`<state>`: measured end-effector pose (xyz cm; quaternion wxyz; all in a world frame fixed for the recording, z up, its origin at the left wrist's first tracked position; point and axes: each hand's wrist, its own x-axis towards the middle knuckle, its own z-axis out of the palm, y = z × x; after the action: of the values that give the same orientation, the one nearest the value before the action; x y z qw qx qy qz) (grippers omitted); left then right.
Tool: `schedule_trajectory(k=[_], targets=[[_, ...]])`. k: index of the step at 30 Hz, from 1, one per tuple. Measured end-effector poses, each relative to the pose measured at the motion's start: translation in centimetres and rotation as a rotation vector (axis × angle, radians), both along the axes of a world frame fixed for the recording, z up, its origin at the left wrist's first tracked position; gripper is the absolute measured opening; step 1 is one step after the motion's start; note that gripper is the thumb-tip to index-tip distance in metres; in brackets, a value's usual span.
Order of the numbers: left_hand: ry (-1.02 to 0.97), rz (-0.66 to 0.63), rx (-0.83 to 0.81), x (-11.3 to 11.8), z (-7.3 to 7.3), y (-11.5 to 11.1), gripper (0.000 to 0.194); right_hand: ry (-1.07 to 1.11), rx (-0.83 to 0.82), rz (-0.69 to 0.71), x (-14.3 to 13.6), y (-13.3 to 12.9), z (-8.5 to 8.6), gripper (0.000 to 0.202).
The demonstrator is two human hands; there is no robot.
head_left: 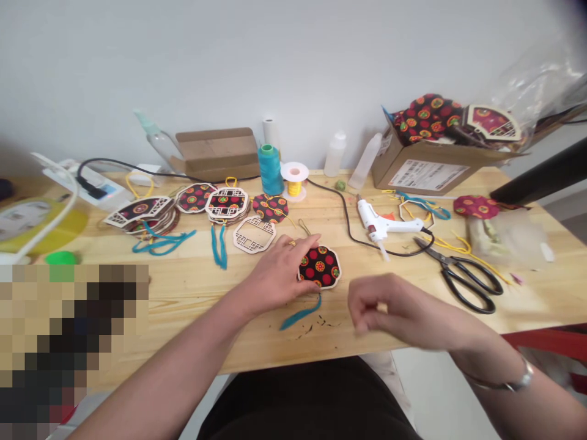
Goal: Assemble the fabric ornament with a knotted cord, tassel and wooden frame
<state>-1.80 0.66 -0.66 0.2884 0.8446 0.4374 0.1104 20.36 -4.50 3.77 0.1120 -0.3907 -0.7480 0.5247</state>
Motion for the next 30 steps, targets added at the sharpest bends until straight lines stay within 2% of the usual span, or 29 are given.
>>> schedule_trajectory(k=[1,3,6,7,10,14,17,18,21,23,27,30], targets=[[0.0,0.002,0.002,0.0,0.0,0.0,0.083,0.03,-0.08,0.097,0.2,-0.8,0.6,0.015],[-0.002,0.004,0.009,0.0,-0.1,0.0,0.083,0.092,-0.138,0.239,0.4,-2.2,1.0,0.022],[-0.006,-0.002,0.013,0.0,-0.2,-0.1,0.084,0.093,-0.123,0.291,0.7,-3.1,0.6,0.036],[-0.005,-0.003,0.014,-0.1,-0.2,-0.1,0.084,0.065,-0.103,0.273,0.7,-3.1,0.3,0.034],[-0.002,-0.005,0.013,-0.1,-0.1,-0.1,0.083,-0.061,-0.017,0.137,0.7,-2.5,-0.4,0.009],[-0.006,-0.01,0.009,-0.2,0.0,-0.1,0.081,-0.166,0.119,-0.126,0.0,-1.3,-1.8,0.016],[-0.008,-0.019,0.013,-0.2,0.0,0.0,0.081,-0.23,0.315,-0.332,-0.5,-0.5,-3.0,0.014],[-0.008,-0.02,0.017,-0.2,0.0,0.0,0.08,-0.236,0.398,-0.355,-0.6,-0.2,-3.3,0.018],[-0.005,-0.028,0.032,-0.1,-0.1,0.0,0.079,-0.229,0.601,-0.275,-1.1,0.7,-3.8,0.035],[-0.004,-0.032,0.043,-0.1,-0.2,0.0,0.08,-0.237,0.667,-0.209,-1.4,1.2,-4.1,0.044],[-0.002,-0.026,0.055,-0.2,-0.5,0.1,0.082,-0.259,0.673,-0.168,-1.8,2.1,-4.7,0.064],[-0.004,-0.027,0.055,-0.2,-0.8,0.1,0.084,-0.267,0.637,-0.163,-1.7,2.6,-5.1,0.069]])
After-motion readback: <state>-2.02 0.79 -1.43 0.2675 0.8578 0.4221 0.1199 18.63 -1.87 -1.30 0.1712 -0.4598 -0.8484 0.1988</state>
